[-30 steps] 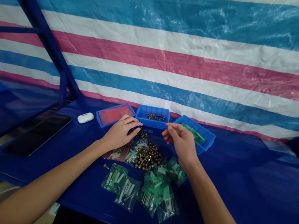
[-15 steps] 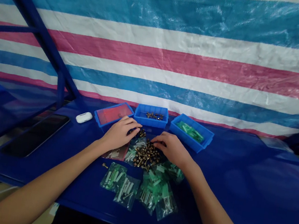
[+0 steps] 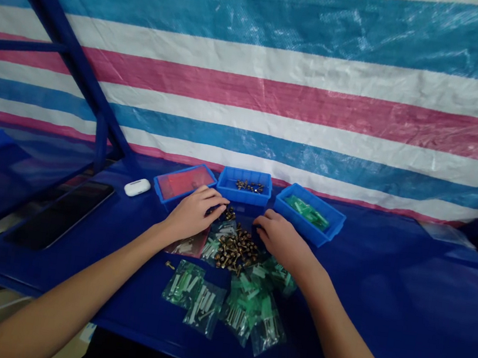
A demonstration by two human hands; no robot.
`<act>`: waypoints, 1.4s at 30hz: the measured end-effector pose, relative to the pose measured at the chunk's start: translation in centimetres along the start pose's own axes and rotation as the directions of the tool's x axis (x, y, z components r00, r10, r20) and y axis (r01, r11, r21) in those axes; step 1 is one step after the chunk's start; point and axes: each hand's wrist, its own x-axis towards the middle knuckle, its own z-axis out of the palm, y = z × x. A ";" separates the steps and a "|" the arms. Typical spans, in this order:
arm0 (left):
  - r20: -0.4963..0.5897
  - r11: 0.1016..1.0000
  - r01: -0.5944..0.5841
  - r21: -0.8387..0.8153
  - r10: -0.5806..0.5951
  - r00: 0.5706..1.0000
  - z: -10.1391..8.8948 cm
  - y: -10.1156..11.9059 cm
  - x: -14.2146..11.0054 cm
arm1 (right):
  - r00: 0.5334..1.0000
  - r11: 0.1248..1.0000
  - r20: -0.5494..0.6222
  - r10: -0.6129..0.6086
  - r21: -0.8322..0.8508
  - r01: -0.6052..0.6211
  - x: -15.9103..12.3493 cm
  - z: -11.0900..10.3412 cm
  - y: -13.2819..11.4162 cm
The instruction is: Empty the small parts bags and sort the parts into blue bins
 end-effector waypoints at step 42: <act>-0.038 0.999 -0.027 0.036 0.028 0.999 -0.1 0.0 0.0 | 0.994 0.935 0.081 0.073 0.341 -0.097 0.1 -0.2 -1.0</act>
